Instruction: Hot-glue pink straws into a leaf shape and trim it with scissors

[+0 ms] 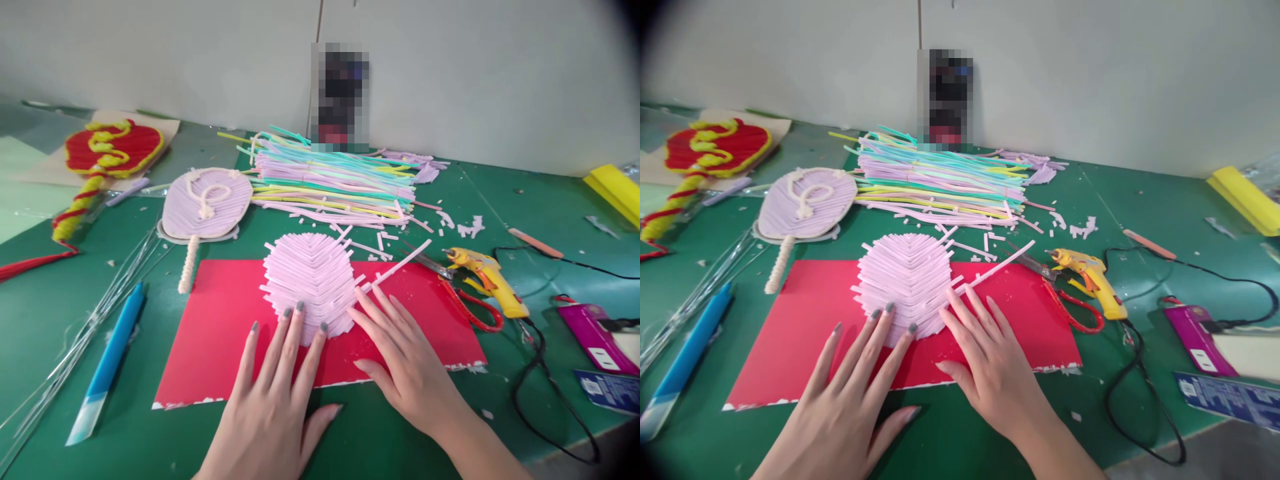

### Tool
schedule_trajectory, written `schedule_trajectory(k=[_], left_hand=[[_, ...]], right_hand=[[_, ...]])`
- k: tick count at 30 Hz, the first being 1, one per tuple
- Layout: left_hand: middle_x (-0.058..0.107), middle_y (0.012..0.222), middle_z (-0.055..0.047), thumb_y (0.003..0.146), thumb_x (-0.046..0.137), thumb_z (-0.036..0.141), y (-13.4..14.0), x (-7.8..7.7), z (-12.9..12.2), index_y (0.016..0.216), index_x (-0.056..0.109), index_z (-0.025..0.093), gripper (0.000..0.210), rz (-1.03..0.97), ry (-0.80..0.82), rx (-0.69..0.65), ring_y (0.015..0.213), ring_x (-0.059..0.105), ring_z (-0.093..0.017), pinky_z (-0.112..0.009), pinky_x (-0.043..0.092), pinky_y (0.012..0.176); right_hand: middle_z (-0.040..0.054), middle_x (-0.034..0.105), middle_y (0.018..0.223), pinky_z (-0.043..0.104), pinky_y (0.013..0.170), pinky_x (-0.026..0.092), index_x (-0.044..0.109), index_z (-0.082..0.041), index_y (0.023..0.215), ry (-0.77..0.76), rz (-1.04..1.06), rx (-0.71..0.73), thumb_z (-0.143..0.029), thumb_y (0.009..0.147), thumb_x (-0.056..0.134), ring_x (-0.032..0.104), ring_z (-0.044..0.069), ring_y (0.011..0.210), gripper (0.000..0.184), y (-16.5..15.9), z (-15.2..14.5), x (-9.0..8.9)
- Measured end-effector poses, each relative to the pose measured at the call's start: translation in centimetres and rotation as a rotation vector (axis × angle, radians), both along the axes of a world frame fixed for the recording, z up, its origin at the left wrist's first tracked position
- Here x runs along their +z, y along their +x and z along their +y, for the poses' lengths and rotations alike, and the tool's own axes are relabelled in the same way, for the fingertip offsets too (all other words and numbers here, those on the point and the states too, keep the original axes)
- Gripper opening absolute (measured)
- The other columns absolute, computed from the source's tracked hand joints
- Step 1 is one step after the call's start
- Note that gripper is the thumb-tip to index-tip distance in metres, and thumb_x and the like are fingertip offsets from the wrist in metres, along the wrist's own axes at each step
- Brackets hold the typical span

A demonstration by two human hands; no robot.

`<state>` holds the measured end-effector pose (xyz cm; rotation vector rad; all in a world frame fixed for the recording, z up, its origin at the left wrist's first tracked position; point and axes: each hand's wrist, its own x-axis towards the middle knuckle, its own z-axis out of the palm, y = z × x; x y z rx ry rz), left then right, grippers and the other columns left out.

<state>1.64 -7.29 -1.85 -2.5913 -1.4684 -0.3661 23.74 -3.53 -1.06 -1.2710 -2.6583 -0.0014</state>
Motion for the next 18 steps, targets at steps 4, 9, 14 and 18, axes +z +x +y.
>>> schedule_trajectory(k=[4,9,14,18], left_hand=[[0.041,0.147,-0.020,0.092,0.039,0.057,0.11,0.12,-0.01,0.137,0.049,0.014,0.063,-0.041,-0.010,0.023,0.134,0.041,-0.035,-0.053,0.018,0.111],[0.041,0.147,-0.020,0.092,0.038,0.057,0.21,0.13,0.09,0.137,0.049,0.014,0.063,-0.058,-0.012,0.026,0.134,0.042,-0.035,-0.052,0.018,0.112],[0.039,0.148,-0.020,0.093,0.038,0.056,0.22,0.16,0.12,0.138,0.047,0.014,0.063,-0.054,-0.018,0.024,0.136,0.038,-0.034,-0.052,0.016,0.113],[0.038,0.149,-0.020,0.092,0.039,0.057,0.18,0.12,0.03,0.139,0.046,0.014,0.064,-0.055,-0.021,0.030,0.137,0.037,-0.035,-0.052,0.015,0.113]], right_hand=[[0.0077,0.031,0.155,0.048,0.112,0.035,0.035,-0.013,0.144,-0.005,-0.003,0.000,-0.038,0.096,0.044,0.017,0.025,0.146,0.055,-0.06,0.05,0.08],[0.0103,0.037,0.151,0.049,0.112,0.034,0.037,-0.012,0.143,-0.002,0.105,0.001,-0.030,0.095,0.048,0.024,0.026,0.144,0.052,-0.07,-0.17,0.21],[0.0129,0.049,0.142,0.045,0.110,0.038,0.038,-0.012,0.140,0.074,0.398,-0.098,-0.012,0.091,0.050,0.038,0.023,0.137,0.050,-0.07,-0.26,0.28],[0.0141,0.054,0.137,0.044,0.109,0.039,0.040,-0.009,0.137,0.080,0.423,-0.091,-0.010,0.089,0.051,0.039,0.023,0.136,0.049,-0.27,-0.24,0.17]])
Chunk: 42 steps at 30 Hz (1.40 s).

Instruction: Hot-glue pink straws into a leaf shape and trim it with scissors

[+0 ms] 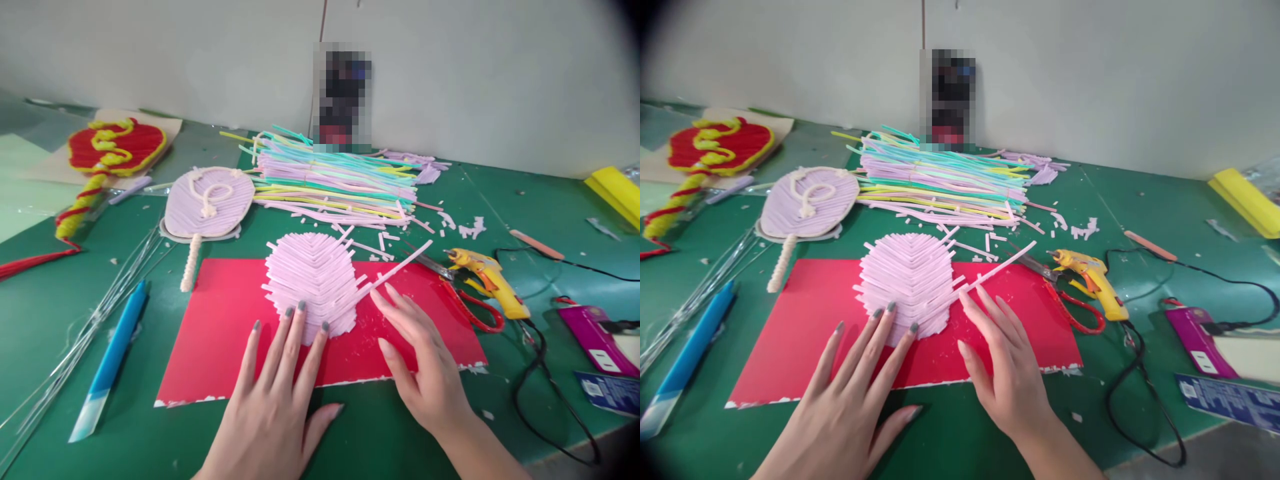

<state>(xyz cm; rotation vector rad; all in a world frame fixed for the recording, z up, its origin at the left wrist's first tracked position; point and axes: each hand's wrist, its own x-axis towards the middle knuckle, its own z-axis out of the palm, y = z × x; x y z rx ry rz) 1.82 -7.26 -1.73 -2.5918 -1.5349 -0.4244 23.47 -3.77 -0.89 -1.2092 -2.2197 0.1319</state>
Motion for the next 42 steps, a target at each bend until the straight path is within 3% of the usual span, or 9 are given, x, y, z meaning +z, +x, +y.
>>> schedule_trajectory(k=[4,10,36,42], left_hand=[[0.038,0.149,-0.020,0.092,0.039,0.058,-0.03,-0.09,-0.01,0.139,0.045,0.014,0.065,0.003,0.000,-0.005,0.137,0.037,-0.034,-0.052,0.016,0.113],[0.034,0.150,-0.023,0.089,0.046,0.056,-0.19,-0.22,-0.10,0.141,0.042,0.012,0.069,0.061,0.008,-0.023,0.139,0.033,-0.036,-0.054,0.015,0.113],[0.040,0.148,-0.021,0.092,0.040,0.056,-0.04,0.01,-0.04,0.138,0.047,0.013,0.063,0.016,0.002,-0.009,0.135,0.039,-0.034,-0.051,0.014,0.114],[0.036,0.149,-0.022,0.091,0.043,0.056,-0.20,-0.06,-0.07,0.140,0.043,0.013,0.066,0.040,0.002,-0.020,0.137,0.037,-0.035,-0.052,0.015,0.113]], right_hand=[[0.0124,0.059,0.133,0.047,0.112,0.034,0.041,-0.009,0.134,-0.018,-0.116,0.078,-0.013,0.090,0.052,0.038,0.023,0.137,0.046,-0.18,-0.25,-0.10],[0.0101,0.059,0.133,0.048,0.112,0.034,0.040,-0.011,0.135,-0.034,-0.187,0.075,-0.017,0.091,0.050,0.039,0.022,0.137,0.045,-0.23,-0.43,-0.24],[0.0133,0.060,0.131,0.050,0.111,0.036,0.040,-0.010,0.134,-0.035,-0.204,0.139,-0.018,0.090,0.053,0.040,0.024,0.136,0.046,-0.79,-0.44,-0.25],[0.0125,0.057,0.136,0.053,0.113,0.032,0.037,-0.013,0.136,-0.040,-0.227,0.203,-0.022,0.090,0.054,0.033,0.024,0.140,0.050,-0.69,-0.64,-0.22]])
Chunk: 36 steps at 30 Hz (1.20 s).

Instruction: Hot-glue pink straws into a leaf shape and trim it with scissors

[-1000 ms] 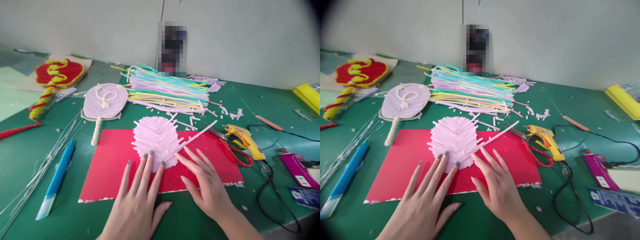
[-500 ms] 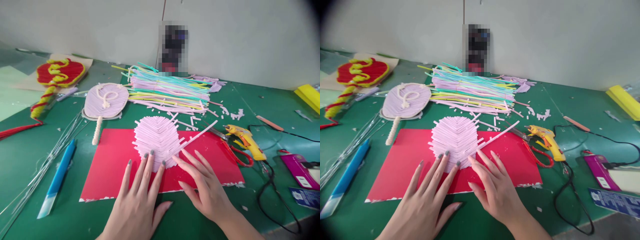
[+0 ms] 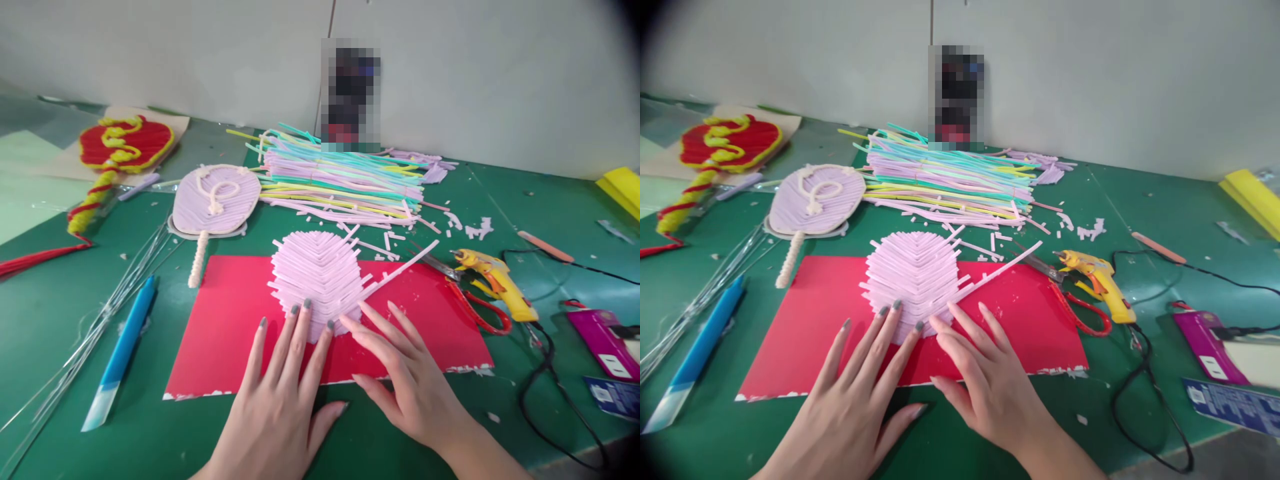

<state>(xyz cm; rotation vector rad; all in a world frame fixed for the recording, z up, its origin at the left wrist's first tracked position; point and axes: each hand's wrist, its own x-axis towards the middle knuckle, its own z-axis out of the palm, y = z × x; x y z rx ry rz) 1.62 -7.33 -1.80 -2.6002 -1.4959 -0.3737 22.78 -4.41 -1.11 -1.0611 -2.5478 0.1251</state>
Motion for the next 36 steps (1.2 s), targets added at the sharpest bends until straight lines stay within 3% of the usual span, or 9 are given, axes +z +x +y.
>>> schedule_trajectory(k=[21,25,28,32,36], left_hand=[[0.039,0.147,-0.024,0.090,0.045,0.054,-0.2,0.0,-0.1,0.138,0.044,0.005,0.069,0.004,0.022,-0.022,0.137,0.035,-0.036,-0.051,0.015,0.113],[0.039,0.147,-0.024,0.091,0.045,0.053,-0.2,0.2,0.1,0.138,0.044,0.013,0.062,-0.021,0.014,-0.024,0.135,0.040,-0.035,-0.051,0.021,0.110],[0.041,0.146,-0.023,0.093,0.043,0.052,-0.1,0.4,0.2,0.140,0.042,0.024,0.055,-0.028,-0.004,-0.017,0.132,0.045,-0.034,-0.050,0.024,0.107],[0.040,0.147,-0.023,0.092,0.045,0.052,-0.1,0.5,0.2,0.147,0.032,0.027,0.061,0.003,-0.016,-0.018,0.133,0.043,-0.034,-0.051,0.025,0.107],[0.037,0.148,-0.024,0.091,0.047,0.050,-0.2,0.4,0.1,0.149,0.027,0.025,0.067,0.029,-0.005,-0.023,0.135,0.040,-0.035,-0.053,0.026,0.106]], right_hand=[[0.0124,0.053,0.139,0.055,0.109,0.037,0.042,-0.012,0.132,-0.049,-0.084,0.073,-0.026,0.092,0.054,0.027,0.026,0.143,0.044,-0.2,0.1,0.2],[0.0133,0.054,0.138,0.054,0.109,0.037,0.040,-0.012,0.132,-0.048,0.035,0.073,-0.020,0.091,0.054,0.033,0.026,0.140,0.044,0.1,0.2,0.2],[0.0128,0.058,0.132,0.050,0.106,0.043,0.043,-0.016,0.133,-0.036,0.192,-0.013,-0.012,0.090,0.052,0.045,0.025,0.133,0.044,0.4,0.3,0.0],[0.0070,0.066,0.106,0.033,0.090,0.053,0.063,-0.023,0.115,0.023,0.287,-0.259,-0.011,0.089,0.056,0.063,0.019,0.103,0.030,0.6,0.8,0.4],[0.0027,0.067,0.094,0.025,0.081,0.053,0.068,-0.026,0.103,-0.204,0.306,-0.317,-0.026,0.093,0.053,0.065,0.016,0.091,0.018,-0.2,1.8,2.0]])
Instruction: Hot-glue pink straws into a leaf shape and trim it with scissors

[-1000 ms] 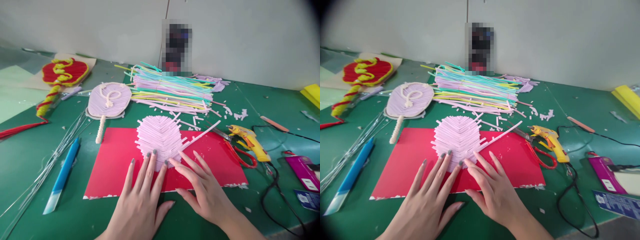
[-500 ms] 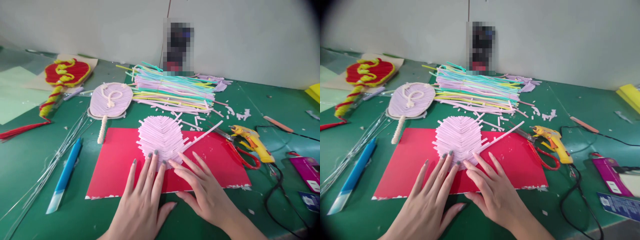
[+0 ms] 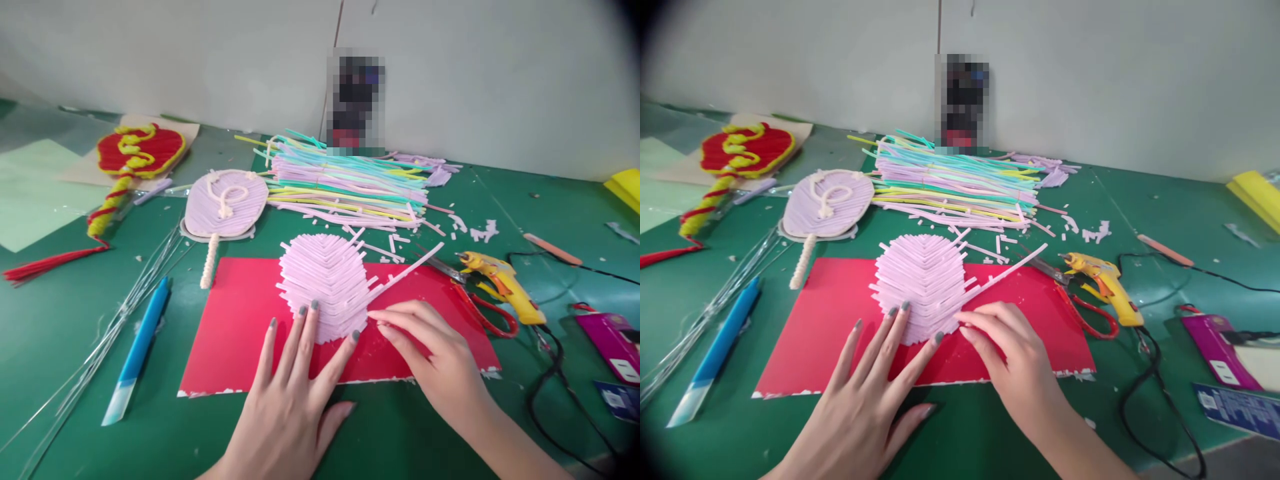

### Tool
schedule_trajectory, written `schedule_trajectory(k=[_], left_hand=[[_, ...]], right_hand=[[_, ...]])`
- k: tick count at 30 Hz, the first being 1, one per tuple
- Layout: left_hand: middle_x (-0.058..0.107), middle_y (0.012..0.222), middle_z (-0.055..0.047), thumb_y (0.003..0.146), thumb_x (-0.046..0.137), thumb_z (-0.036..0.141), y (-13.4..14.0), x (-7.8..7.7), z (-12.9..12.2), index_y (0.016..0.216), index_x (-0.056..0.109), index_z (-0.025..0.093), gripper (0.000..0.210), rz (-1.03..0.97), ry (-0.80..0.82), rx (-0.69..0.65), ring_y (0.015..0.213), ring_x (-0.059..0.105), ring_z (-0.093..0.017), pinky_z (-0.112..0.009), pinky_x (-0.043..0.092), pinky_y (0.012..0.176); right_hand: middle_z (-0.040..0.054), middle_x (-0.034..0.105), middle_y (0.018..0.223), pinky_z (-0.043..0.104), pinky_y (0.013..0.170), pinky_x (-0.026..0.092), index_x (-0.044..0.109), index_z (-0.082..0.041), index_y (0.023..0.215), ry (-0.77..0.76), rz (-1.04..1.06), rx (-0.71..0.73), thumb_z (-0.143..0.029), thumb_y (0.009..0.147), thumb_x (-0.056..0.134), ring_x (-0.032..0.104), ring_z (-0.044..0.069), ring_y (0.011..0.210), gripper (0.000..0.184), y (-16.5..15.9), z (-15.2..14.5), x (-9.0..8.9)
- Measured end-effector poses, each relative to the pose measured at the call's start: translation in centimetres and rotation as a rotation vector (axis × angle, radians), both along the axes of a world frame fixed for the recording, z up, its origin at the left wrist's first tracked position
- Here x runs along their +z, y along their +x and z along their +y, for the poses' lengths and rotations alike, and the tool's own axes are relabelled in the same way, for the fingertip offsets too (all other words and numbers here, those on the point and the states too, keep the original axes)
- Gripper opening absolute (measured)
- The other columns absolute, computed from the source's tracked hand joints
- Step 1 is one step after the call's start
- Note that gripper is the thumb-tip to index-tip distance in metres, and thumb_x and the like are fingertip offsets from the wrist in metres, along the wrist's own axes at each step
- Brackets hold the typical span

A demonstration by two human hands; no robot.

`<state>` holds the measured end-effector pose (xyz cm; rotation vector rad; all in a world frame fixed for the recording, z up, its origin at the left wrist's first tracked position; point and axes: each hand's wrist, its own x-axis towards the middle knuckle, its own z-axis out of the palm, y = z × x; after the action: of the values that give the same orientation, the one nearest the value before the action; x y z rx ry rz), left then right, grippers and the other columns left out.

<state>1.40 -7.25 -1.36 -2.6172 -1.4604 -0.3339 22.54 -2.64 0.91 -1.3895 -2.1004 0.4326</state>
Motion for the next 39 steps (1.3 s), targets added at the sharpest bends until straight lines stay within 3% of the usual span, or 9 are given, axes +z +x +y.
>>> schedule_trajectory(k=[2,6,10,14,20,24,32,39], left_hand=[[0.040,0.146,-0.023,0.092,0.043,0.051,0.0,0.1,0.1,0.150,0.026,0.026,0.065,-0.013,0.018,0.011,0.133,0.043,-0.034,-0.052,0.028,0.105],[0.047,0.142,-0.020,0.095,0.035,0.053,0.2,0.3,0.3,0.151,0.023,0.028,0.062,-0.037,0.047,0.022,0.129,0.049,-0.031,-0.050,0.032,0.103],[0.050,0.141,-0.018,0.095,0.034,0.052,0.2,0.3,0.3,0.150,0.025,0.027,0.061,-0.047,0.052,0.023,0.129,0.048,-0.030,-0.049,0.032,0.102],[0.050,0.141,-0.017,0.095,0.034,0.052,0.2,0.1,0.3,0.149,0.029,0.026,0.060,-0.059,0.056,0.023,0.130,0.048,-0.030,-0.050,0.031,0.103],[0.049,0.142,-0.018,0.094,0.036,0.055,0.3,0.1,0.2,0.146,0.035,0.029,0.058,-0.062,0.045,0.034,0.130,0.048,-0.031,-0.051,0.031,0.102],[0.048,0.142,-0.017,0.093,0.037,0.056,0.3,0.1,0.1,0.143,0.039,0.030,0.056,-0.070,0.032,0.039,0.131,0.046,-0.031,-0.051,0.030,0.103],[0.049,0.141,-0.018,0.093,0.038,0.056,0.3,0.2,0.2,0.141,0.042,0.029,0.056,-0.063,0.037,0.039,0.130,0.047,-0.031,-0.051,0.030,0.103],[0.050,0.141,-0.017,0.093,0.038,0.056,0.2,0.2,0.3,0.141,0.043,0.029,0.055,-0.057,0.049,0.036,0.130,0.047,-0.031,-0.050,0.029,0.103]], right_hand=[[0.0012,0.067,0.093,0.022,0.078,0.052,0.068,-0.027,0.099,-0.177,0.022,0.013,-0.033,0.093,0.052,0.064,0.015,0.090,0.018,-0.7,0.5,0.9],[-0.0018,0.059,0.065,0.022,0.053,0.043,0.062,-0.023,0.071,-0.466,-0.010,-0.068,-0.047,0.091,0.050,0.054,0.012,0.059,0.034,-2.2,1.1,1.8],[-0.0029,0.060,0.063,0.023,0.050,0.038,0.060,-0.022,0.066,-0.573,-0.039,-0.056,-0.042,0.088,0.054,0.051,0.011,0.055,0.030,-3.7,1.6,2.0],[-0.0034,0.064,0.072,0.022,0.056,0.041,0.060,-0.022,0.069,-0.519,-0.016,-0.008,-0.028,0.087,0.056,0.056,0.011,0.063,0.019,-4.3,2.1,1.9],[-0.0013,0.066,0.077,0.021,0.067,0.047,0.063,-0.021,0.076,-0.089,0.025,-0.049,-0.023,0.088,0.060,0.062,0.011,0.073,0.013,-2.5,3.0,1.6],[0.0000,0.067,0.078,0.022,0.072,0.050,0.068,-0.021,0.080,0.052,0.044,0.027,-0.019,0.086,0.064,0.063,0.012,0.076,0.008,-1.7,3.5,1.0],[-0.0001,0.066,0.077,0.026,0.075,0.051,0.070,-0.022,0.078,0.037,0.053,0.082,-0.018,0.078,0.072,0.062,0.015,0.078,0.005,-2.8,4.2,-0.8],[0.0003,0.066,0.080,0.029,0.076,0.051,0.067,-0.023,0.078,-0.020,0.042,0.069,-0.019,0.082,0.068,0.063,0.016,0.081,0.006,-2.8,4.5,-1.2]])
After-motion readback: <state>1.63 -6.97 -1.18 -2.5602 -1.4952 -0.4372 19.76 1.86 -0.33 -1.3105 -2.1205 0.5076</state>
